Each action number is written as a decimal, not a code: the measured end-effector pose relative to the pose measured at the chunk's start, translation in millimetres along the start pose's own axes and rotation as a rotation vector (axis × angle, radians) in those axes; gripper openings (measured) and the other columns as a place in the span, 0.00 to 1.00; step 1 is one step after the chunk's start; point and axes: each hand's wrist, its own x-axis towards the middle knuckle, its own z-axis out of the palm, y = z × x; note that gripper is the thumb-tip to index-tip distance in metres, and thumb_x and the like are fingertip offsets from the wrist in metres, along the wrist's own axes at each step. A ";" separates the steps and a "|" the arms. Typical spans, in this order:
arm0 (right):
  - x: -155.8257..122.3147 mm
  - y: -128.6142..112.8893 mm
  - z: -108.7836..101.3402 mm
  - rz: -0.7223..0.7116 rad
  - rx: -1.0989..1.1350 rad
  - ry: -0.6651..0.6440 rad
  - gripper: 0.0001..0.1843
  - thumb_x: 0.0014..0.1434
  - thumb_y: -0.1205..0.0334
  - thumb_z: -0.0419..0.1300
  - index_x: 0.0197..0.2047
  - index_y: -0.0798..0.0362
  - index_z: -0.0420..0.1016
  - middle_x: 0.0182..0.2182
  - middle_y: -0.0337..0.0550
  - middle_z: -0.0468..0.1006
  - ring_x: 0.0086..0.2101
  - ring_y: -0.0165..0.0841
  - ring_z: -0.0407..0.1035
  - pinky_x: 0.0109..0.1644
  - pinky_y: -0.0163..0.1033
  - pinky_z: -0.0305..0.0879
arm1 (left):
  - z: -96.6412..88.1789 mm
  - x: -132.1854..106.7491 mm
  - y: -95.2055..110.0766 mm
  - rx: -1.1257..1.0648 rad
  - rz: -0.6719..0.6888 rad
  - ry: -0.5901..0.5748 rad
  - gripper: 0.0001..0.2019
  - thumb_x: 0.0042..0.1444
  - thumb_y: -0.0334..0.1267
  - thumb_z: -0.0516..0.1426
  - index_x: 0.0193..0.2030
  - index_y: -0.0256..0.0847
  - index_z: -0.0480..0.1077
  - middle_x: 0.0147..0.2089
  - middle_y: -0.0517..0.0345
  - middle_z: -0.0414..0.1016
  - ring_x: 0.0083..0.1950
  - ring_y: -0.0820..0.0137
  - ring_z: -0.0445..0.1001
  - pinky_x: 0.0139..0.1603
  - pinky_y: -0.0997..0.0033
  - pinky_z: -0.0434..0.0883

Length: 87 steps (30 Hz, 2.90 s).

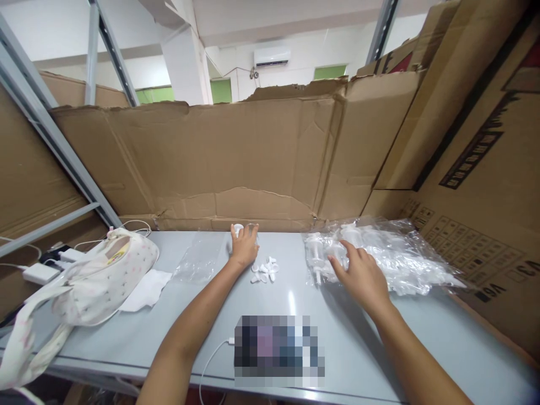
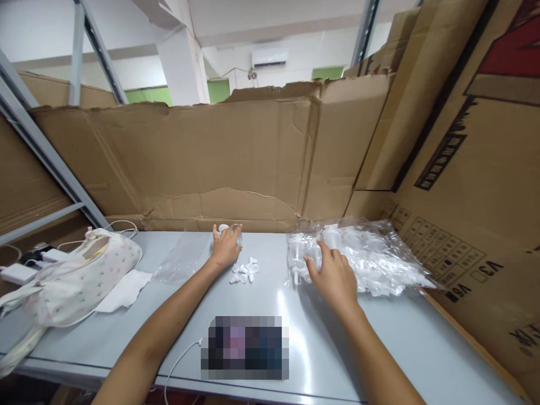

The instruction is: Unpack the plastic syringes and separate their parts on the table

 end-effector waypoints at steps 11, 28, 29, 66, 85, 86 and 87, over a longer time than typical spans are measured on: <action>-8.0 -3.0 4.5 -0.079 -0.268 -0.083 0.34 0.58 0.43 0.52 0.59 0.60 0.64 0.31 0.58 0.76 0.35 0.51 0.68 0.34 0.45 0.60 | 6.3 -2.7 -3.8 0.019 -0.019 -0.032 0.26 0.54 0.32 0.51 0.62 0.36 0.58 0.62 0.41 0.61 0.60 0.54 0.61 0.65 0.41 0.29; -11.6 -15.4 5.6 -0.210 0.129 0.138 0.17 0.63 0.62 0.48 0.53 0.49 0.69 0.41 0.49 0.74 0.40 0.44 0.70 0.34 0.43 0.67 | -26.7 -25.1 23.4 -0.311 0.103 -0.054 0.24 0.56 0.36 0.54 0.60 0.44 0.58 0.59 0.50 0.65 0.60 0.59 0.63 0.66 0.47 0.41; -11.3 -15.9 5.5 -0.248 0.183 0.164 0.17 0.63 0.61 0.48 0.53 0.49 0.69 0.42 0.49 0.75 0.41 0.43 0.70 0.37 0.44 0.68 | -28.3 -26.0 24.4 -0.376 0.108 -0.050 0.24 0.56 0.37 0.54 0.60 0.44 0.58 0.59 0.50 0.66 0.60 0.59 0.63 0.66 0.48 0.44; -13.5 -28.6 -2.6 -0.122 0.822 0.055 0.31 0.51 0.48 0.63 0.55 0.48 0.60 0.51 0.52 0.66 0.47 0.44 0.66 0.46 0.48 0.67 | -80.3 -71.4 -1.5 -1.738 -0.330 -0.179 0.23 0.50 0.49 0.61 0.48 0.35 0.73 0.40 0.48 0.78 0.38 0.64 0.76 0.40 0.63 0.73; -16.2 -41.7 -10.4 0.721 1.649 -0.513 0.34 0.45 0.58 0.71 0.54 0.48 0.62 0.39 0.42 0.79 0.35 0.40 0.78 0.38 0.43 0.78 | -71.9 -85.5 7.1 -0.958 -0.064 0.197 0.32 0.56 0.45 0.57 0.65 0.47 0.50 0.64 0.43 0.58 0.54 0.59 0.70 0.49 0.57 0.72; -15.7 -41.2 -9.6 0.735 1.651 -0.501 0.36 0.46 0.59 0.71 0.55 0.48 0.60 0.38 0.41 0.79 0.35 0.40 0.78 0.37 0.43 0.79 | -71.7 -86.7 5.9 -0.783 0.016 0.254 0.31 0.56 0.44 0.57 0.64 0.46 0.52 0.64 0.44 0.58 0.58 0.57 0.66 0.54 0.55 0.69; -15.2 -40.8 -9.0 0.739 1.654 -0.498 0.36 0.46 0.59 0.70 0.55 0.48 0.60 0.37 0.41 0.80 0.35 0.40 0.78 0.37 0.43 0.79 | -71.7 -87.7 4.8 -0.636 0.085 0.300 0.29 0.56 0.44 0.57 0.63 0.45 0.55 0.64 0.44 0.57 0.62 0.56 0.61 0.57 0.53 0.65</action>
